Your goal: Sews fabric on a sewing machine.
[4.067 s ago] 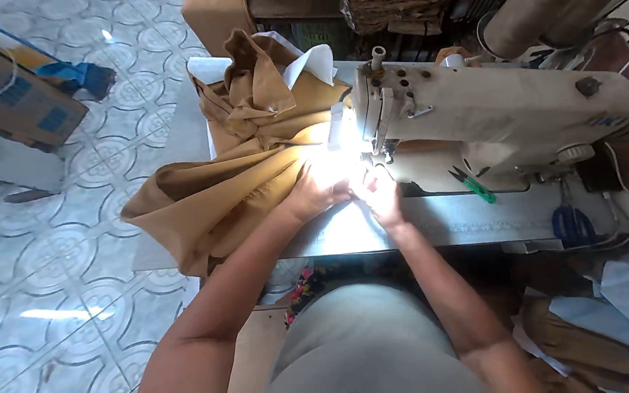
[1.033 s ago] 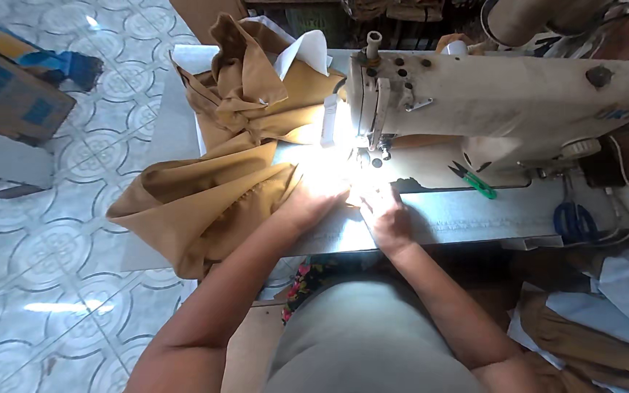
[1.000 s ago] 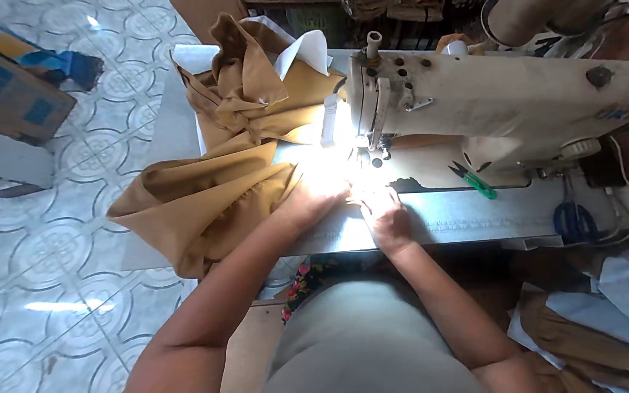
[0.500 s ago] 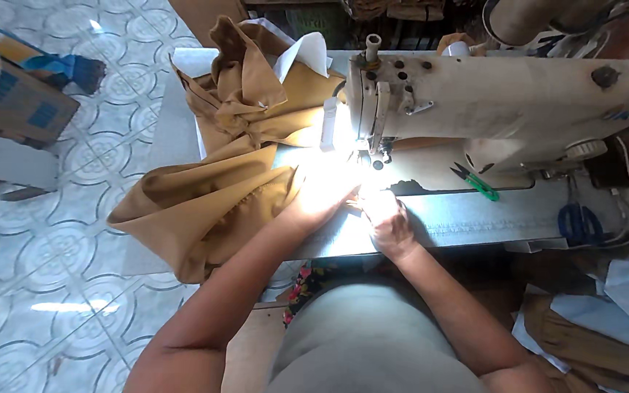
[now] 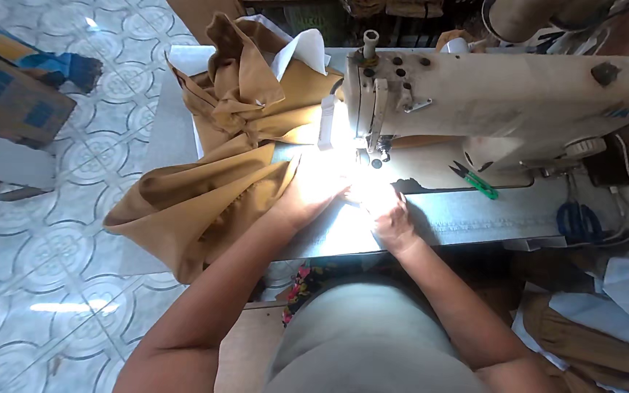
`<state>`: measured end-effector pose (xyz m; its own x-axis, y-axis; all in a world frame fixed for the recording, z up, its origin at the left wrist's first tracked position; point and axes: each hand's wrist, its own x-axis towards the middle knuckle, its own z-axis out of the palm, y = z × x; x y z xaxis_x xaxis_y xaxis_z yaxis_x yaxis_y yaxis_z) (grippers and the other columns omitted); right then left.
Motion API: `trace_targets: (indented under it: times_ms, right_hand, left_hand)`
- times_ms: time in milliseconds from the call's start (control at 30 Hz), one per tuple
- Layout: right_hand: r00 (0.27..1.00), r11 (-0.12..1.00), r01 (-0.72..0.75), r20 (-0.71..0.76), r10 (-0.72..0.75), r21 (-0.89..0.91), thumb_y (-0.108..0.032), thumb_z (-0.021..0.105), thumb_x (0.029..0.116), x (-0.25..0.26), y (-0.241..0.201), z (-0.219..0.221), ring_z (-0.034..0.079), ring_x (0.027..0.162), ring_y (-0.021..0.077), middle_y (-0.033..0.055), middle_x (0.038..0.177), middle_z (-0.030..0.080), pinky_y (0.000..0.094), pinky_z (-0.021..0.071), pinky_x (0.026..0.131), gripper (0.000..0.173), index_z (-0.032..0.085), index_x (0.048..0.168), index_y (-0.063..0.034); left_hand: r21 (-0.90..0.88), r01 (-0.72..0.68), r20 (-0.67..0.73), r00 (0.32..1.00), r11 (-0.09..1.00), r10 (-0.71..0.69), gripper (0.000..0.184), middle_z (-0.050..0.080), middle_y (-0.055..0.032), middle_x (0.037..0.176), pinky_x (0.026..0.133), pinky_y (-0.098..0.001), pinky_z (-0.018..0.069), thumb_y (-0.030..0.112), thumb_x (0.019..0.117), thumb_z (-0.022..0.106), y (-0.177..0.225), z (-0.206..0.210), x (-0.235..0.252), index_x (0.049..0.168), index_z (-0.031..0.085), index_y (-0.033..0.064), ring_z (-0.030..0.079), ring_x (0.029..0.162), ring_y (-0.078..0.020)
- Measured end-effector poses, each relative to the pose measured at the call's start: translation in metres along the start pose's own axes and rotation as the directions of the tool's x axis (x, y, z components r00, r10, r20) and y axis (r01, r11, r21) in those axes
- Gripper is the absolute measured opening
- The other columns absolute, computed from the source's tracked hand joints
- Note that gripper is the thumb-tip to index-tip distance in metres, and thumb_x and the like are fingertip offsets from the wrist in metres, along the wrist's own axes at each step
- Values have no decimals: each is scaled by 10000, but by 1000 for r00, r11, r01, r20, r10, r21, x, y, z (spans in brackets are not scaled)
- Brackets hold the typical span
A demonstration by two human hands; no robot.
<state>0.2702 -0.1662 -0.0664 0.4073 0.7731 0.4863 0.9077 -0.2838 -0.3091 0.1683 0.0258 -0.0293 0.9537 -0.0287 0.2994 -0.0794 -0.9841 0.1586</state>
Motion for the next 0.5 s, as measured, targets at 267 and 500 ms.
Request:
trace_targets:
  times_ms: [267,500]
  right_hand:
    - [1000,1000,-21,5,21,18,-84,665,893,11,2,-1,696,1051,386,198,1086,735,528,568,816,204,775,1059,-43]
    - [974,980,-165,172,145,108,-101,656,941,45,10,-3,660,1149,366,160,1188,724,561,530,934,264,752,1185,-72]
  left_hand:
    - [-30,27,-17,999,999,-28,279,694,-49,1252,1063,-606,395,102,1030,515,-8,3,9,1158,756,162,590,1242,-310]
    - [-89,226,-15,974,970,-228,272,689,-73,1259,1085,-516,430,134,1047,506,-26,18,30,1168,746,177,588,1254,-288]
